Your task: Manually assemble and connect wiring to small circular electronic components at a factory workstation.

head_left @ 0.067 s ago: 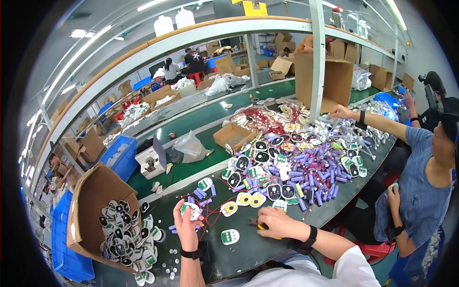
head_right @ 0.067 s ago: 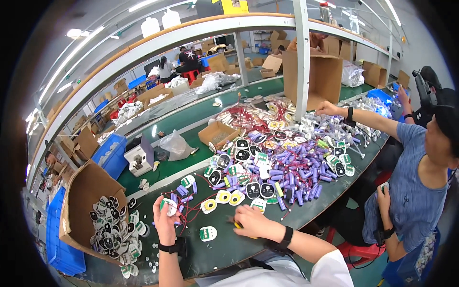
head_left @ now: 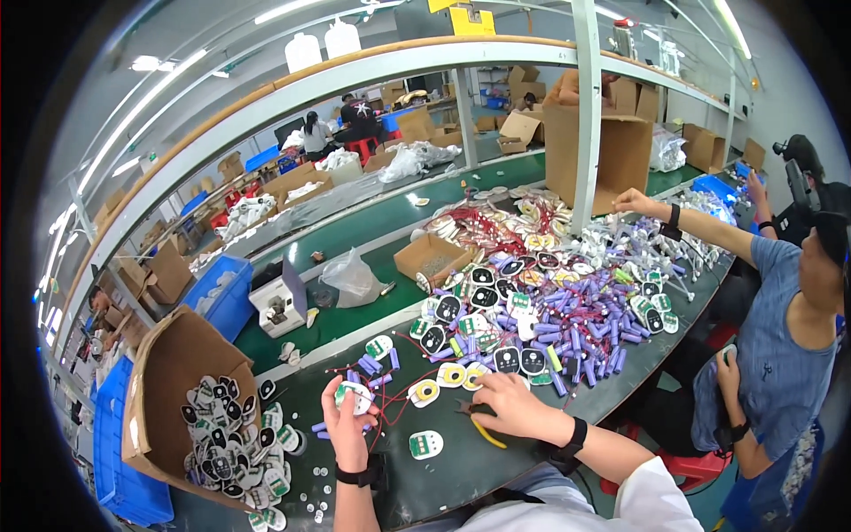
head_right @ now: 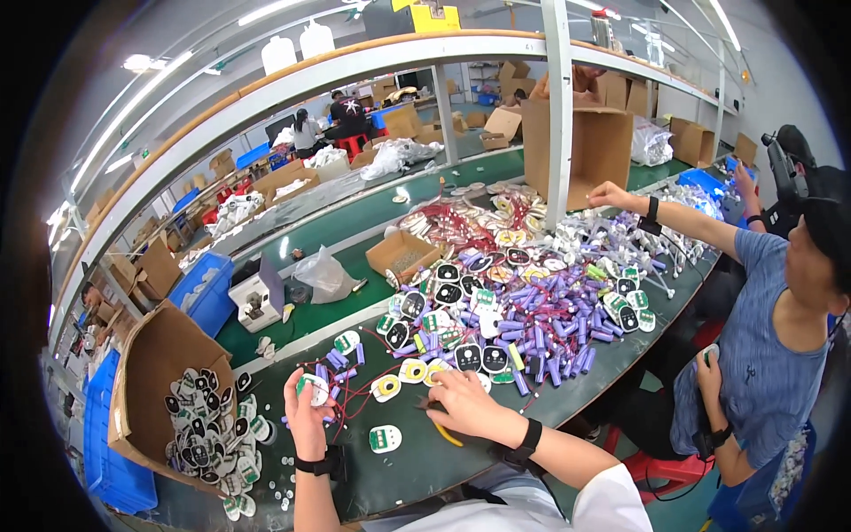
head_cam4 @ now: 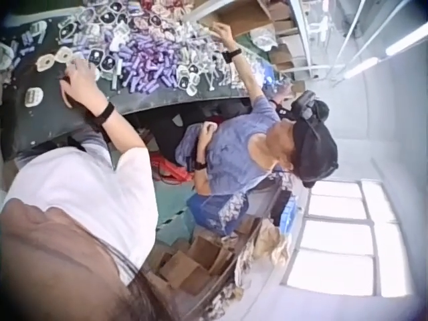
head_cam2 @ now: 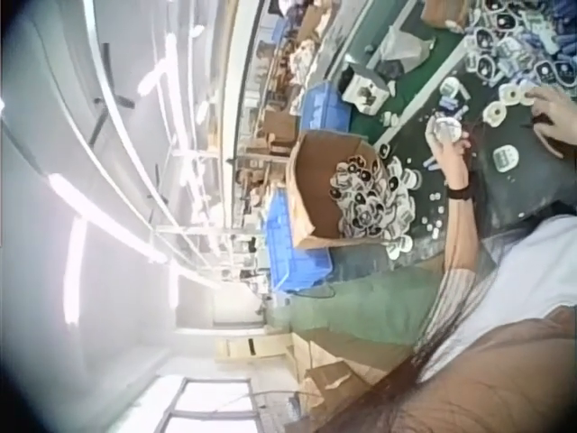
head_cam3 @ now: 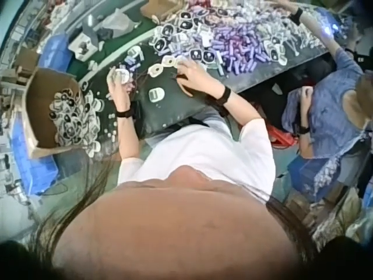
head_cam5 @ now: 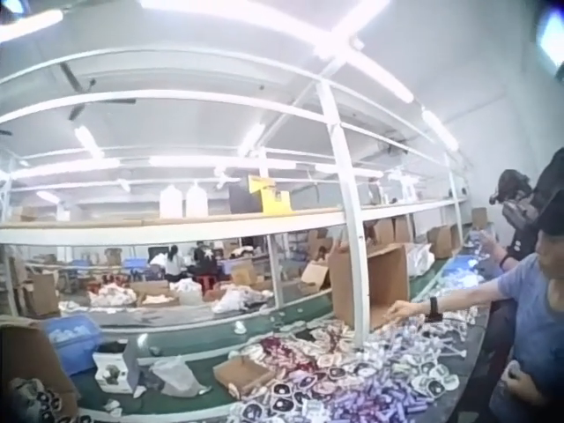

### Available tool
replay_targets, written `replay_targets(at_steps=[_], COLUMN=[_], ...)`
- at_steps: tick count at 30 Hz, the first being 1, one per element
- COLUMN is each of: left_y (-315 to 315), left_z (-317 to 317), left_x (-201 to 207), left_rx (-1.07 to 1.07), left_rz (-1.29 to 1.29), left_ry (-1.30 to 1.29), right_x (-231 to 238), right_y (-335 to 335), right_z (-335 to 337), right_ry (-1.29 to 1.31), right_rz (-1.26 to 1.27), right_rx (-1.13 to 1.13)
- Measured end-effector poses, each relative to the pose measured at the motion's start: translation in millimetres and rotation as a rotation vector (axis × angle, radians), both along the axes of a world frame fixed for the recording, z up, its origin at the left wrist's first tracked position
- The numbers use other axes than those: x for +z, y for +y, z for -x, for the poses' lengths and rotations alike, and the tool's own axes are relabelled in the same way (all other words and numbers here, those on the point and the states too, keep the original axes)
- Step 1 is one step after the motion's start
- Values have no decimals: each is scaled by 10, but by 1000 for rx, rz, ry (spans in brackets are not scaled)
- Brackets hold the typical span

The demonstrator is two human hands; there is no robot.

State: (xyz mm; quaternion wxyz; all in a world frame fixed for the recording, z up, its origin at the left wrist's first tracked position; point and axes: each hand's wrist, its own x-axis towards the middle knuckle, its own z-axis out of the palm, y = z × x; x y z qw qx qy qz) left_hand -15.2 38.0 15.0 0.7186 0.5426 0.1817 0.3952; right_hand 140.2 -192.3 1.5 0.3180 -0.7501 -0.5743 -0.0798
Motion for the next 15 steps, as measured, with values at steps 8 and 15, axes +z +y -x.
replay_targets(at_steps=[8, 15], left_y=[-85, -68], left_z=[22, -17], left_x=[2, -50], left_rx=[-22, -65], left_rz=[-2, -27], left_ry=[52, 75], right_x=[118, -27], right_y=[-352, -465], right_z=[-894, -1299], right_ry=[-134, -178], right_rz=[52, 424], right_rx=[-620, -631])
